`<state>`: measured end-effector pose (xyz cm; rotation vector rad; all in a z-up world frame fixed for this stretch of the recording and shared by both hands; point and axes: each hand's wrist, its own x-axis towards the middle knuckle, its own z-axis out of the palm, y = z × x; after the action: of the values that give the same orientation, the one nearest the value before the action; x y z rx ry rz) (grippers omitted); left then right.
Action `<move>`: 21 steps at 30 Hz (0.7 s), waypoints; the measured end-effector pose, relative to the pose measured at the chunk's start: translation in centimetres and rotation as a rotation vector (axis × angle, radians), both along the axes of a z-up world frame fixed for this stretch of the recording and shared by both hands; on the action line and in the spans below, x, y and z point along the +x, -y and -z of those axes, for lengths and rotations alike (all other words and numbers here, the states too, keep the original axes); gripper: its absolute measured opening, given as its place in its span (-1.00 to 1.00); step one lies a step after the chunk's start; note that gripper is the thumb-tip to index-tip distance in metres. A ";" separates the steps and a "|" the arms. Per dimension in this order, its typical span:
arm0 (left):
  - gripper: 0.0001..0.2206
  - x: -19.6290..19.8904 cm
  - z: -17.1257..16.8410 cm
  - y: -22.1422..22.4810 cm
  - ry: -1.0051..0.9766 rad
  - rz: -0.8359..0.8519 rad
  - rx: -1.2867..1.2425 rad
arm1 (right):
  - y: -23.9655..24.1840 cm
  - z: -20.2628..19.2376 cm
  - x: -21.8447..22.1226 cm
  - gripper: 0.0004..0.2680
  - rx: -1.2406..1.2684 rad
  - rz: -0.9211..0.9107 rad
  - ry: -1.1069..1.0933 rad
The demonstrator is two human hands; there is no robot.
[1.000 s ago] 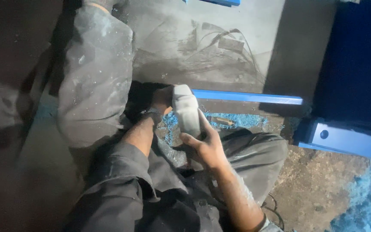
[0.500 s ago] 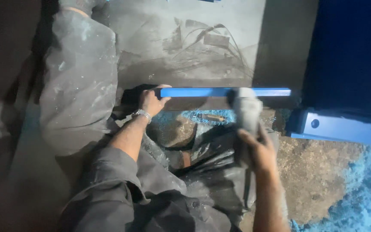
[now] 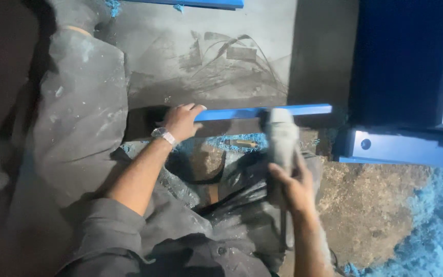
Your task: Using an angle grinder and a hand scraper to finish the edges of blue plastic components.
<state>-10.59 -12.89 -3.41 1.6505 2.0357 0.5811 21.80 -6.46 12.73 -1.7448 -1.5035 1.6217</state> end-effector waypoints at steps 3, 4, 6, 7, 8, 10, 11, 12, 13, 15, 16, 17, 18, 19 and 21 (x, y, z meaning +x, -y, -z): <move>-0.61 -0.5 2.4 0.8 -0.047 -0.047 -0.098 | 1.6 0.0 -2.8 -0.30 -0.073 -0.119 -0.118; -0.61 -1.2 0.9 0.9 -0.049 -0.042 -0.095 | 1.9 -0.2 -3.6 -0.30 -0.070 -0.115 -0.121; -0.58 -2.4 -2.0 1.5 -0.101 -0.072 -0.257 | 2.6 -0.6 -5.1 -0.29 -0.107 -0.171 -0.137; -0.58 -3.2 -2.4 2.0 -0.102 -0.071 -0.258 | 2.7 -0.1 -5.4 -0.29 -0.108 -0.170 -0.138; -0.58 -3.8 -2.7 2.6 -0.201 -0.048 -0.249 | 3.0 0.4 -5.6 -0.30 -0.133 -0.165 -0.202; -0.59 -4.3 -3.0 3.0 -0.302 -0.025 -0.238 | 3.2 1.1 -5.9 -0.30 -0.157 -0.160 -0.269; -0.53 -4.1 -3.1 2.8 -0.260 0.001 -0.251 | 3.3 1.4 -5.9 -0.31 -0.131 -0.186 -0.236; -0.46 -3.8 -3.1 2.6 -0.218 0.030 -0.263 | 3.4 1.7 -6.0 -0.32 -0.105 -0.209 -0.201; -0.46 -3.7 -1.8 2.8 -0.220 0.032 -0.262 | 3.2 1.7 -6.1 -0.32 -0.104 -0.206 -0.202; -0.69 -2.9 1.1 3.4 -0.219 -0.068 -0.181 | 3.0 1.7 -6.0 -0.33 -0.134 -0.155 -0.235; -0.69 -2.8 0.4 3.2 -0.215 -0.061 -0.180 | 2.6 1.6 -5.4 -0.33 -0.132 -0.148 -0.231; -0.71 -2.6 -0.3 3.0 -0.214 -0.073 -0.197 | 2.2 1.5 -4.9 -0.34 -0.160 -0.096 -0.248; -0.74 -2.5 -1.1 2.9 -0.214 -0.088 -0.214 | 1.9 1.4 -4.4 -0.35 -0.187 -0.045 -0.268; -0.74 -2.3 -1.5 2.9 -0.213 -0.083 -0.211 | 1.3 0.9 -3.6 -0.35 -0.185 -0.040 -0.267; -0.77 -2.1 -2.5 2.7 -0.164 -0.110 -0.176 | -0.2 0.0 -2.3 -0.35 -0.161 0.072 -0.164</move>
<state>-12.71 -15.59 -0.96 1.5345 2.2352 0.3002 19.47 -6.25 12.75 -1.6784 -1.2536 1.8432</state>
